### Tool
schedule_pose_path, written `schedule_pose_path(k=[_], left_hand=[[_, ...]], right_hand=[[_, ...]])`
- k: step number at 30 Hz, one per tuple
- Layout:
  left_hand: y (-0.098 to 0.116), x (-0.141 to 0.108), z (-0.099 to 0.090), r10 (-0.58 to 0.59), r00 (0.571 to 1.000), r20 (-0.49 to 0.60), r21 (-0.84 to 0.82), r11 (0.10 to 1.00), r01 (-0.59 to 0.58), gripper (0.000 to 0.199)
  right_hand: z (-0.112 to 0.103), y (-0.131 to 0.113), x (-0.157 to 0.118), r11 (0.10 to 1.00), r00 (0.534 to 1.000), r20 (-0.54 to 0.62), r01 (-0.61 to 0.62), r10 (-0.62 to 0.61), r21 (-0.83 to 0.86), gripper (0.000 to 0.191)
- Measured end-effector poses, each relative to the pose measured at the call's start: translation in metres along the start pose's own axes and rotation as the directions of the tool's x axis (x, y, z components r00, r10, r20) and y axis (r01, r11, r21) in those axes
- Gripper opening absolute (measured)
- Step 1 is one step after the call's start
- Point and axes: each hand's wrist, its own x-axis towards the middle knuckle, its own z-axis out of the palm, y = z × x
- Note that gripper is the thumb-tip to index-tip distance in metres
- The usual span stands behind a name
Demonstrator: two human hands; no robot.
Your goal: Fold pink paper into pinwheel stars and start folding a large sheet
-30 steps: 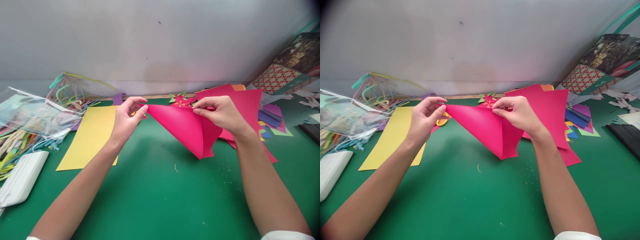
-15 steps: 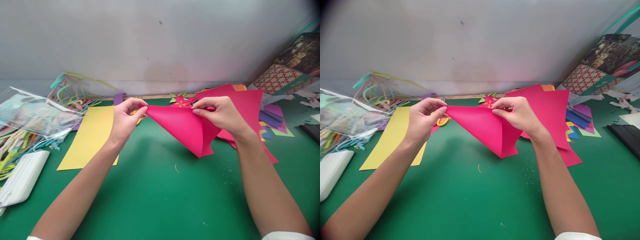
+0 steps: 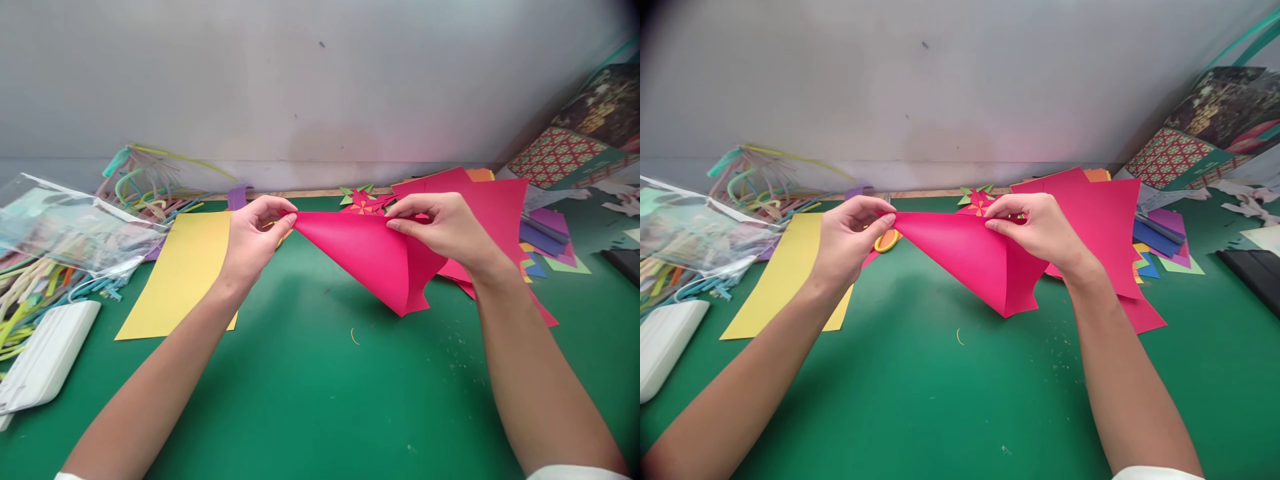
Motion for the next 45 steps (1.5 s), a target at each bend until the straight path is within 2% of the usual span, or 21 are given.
schedule_pose_path(k=[12,18,33,45], left_hand=[[0.0003,0.0000,-0.0004,-0.014,1.000,0.015,-0.022,1.000,0.015,0.016],[0.0037,0.0001,-0.0027,-0.030,0.999,0.014,-0.026,0.999,0.030,0.011],[-0.0021,0.0002,-0.0044,-0.054,0.998,0.017,-0.057,0.997,0.055,0.018],[0.0036,-0.0010,-0.0024,-0.071,0.997,-0.001,-0.059,0.996,0.071,0.020]], right_hand=[[-0.0007,-0.0011,-0.0006,1.000,1.000,0.011,-0.010,0.010,0.023,0.018],[-0.0005,-0.0020,-0.0010,1.000,1.000,0.005,-0.002,0.002,0.015,0.017],[-0.0017,0.0001,-0.0005,1.000,1.000,0.010,0.001,-0.002,0.020,0.016],[-0.0022,0.0023,-0.0005,1.000,1.000,0.009,0.007,-0.008,0.030,0.016]])
